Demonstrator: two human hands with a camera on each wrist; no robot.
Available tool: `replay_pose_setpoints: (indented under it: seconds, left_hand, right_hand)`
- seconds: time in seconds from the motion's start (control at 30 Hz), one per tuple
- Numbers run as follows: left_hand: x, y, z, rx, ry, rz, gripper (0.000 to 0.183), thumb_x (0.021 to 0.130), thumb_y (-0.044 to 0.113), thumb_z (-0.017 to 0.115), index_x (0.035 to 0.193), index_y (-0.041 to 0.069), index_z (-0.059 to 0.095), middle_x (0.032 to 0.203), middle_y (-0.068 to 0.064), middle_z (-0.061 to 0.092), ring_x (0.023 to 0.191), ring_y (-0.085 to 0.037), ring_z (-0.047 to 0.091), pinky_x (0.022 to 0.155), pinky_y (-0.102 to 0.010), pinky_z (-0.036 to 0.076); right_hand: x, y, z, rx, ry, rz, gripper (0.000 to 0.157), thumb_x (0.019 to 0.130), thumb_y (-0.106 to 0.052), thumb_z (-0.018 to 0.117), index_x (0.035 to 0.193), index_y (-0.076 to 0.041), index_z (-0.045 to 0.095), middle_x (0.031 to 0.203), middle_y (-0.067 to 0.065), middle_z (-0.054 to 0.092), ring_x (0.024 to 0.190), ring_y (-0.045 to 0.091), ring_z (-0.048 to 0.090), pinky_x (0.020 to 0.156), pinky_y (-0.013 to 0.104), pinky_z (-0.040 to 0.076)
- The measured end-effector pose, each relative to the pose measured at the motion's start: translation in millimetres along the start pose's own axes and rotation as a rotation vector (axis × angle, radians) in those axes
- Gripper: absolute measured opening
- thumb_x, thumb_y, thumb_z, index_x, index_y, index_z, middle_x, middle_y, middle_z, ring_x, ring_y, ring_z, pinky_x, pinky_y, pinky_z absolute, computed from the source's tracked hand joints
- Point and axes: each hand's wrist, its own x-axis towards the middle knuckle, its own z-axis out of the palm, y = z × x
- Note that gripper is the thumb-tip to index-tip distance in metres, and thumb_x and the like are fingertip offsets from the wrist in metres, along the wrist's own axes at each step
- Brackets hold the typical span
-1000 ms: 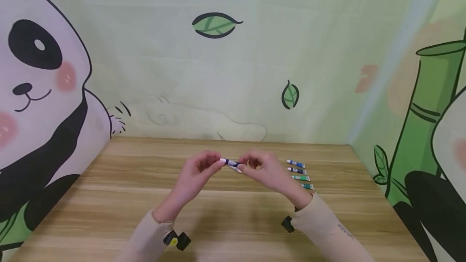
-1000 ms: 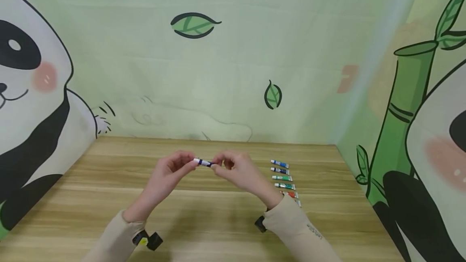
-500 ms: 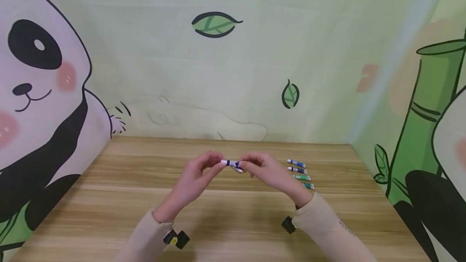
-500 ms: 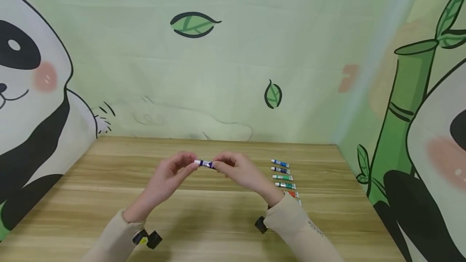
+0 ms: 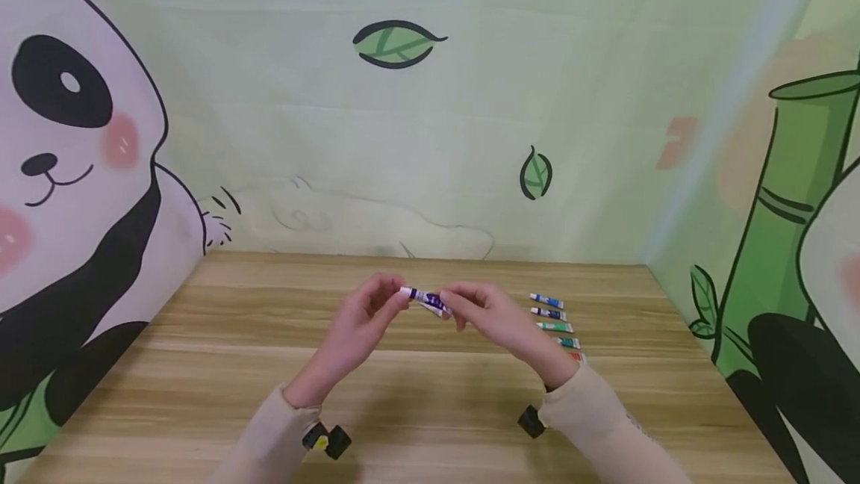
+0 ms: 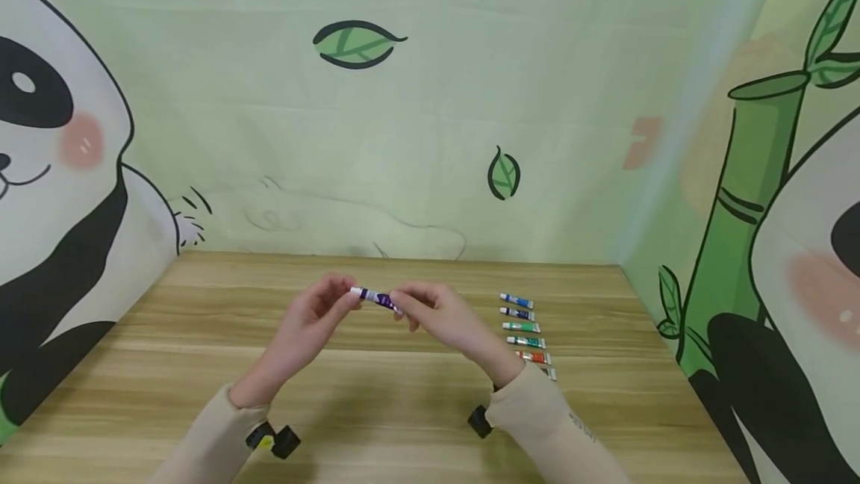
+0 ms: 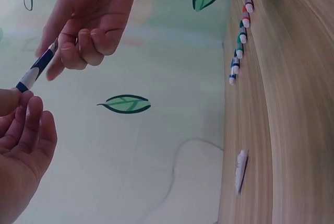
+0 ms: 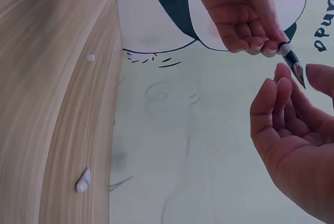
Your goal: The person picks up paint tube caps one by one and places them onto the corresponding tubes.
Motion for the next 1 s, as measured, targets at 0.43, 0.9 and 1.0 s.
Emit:
replay_pose_setpoints:
  seconds: [0.43, 0.9, 1.0]
  left_hand:
    - [4.2, 4.3, 0.6, -0.119, 0.073, -0.111, 0.021, 0.103, 0.02, 0.061, 0.113, 0.002, 0.063, 0.101, -0.012, 0.068, 0.095, -0.029, 0.067, 0.084, -0.029, 0.056]
    - [0.4, 6.1, 0.4, -0.144, 0.042, -0.124, 0.022, 0.102, 0.021, 0.061, 0.113, 0.002, 0.063, 0.101, -0.013, 0.068, 0.093, -0.025, 0.067, 0.085, -0.029, 0.055]
    - [0.2, 7.2, 0.7, -0.14, 0.028, -0.119, 0.021, 0.102, 0.02, 0.062, 0.113, 0.002, 0.063, 0.101, -0.012, 0.068, 0.093, -0.024, 0.067, 0.084, -0.029, 0.055]
  right_hand:
    - [-11.0, 14.8, -1.3, -0.362, 0.304, -0.576, 0.037, 0.089, -0.017, 0.079, 0.124, -0.011, 0.067, 0.109, 0.0, 0.066, 0.091, 0.014, 0.06, 0.076, 0.034, 0.055]
    - [-9.0, 19.9, -1.3, -0.371, 0.311, -0.759, 0.028, 0.088, -0.016, 0.079, 0.114, -0.008, 0.072, 0.109, 0.002, 0.072, 0.093, 0.016, 0.065, 0.075, 0.034, 0.056]
    - [-11.1, 19.3, -0.2, -0.362, 0.315, -0.736, 0.025, 0.088, -0.014, 0.08, 0.112, -0.01, 0.074, 0.106, 0.001, 0.072, 0.091, 0.016, 0.065, 0.074, 0.033, 0.056]
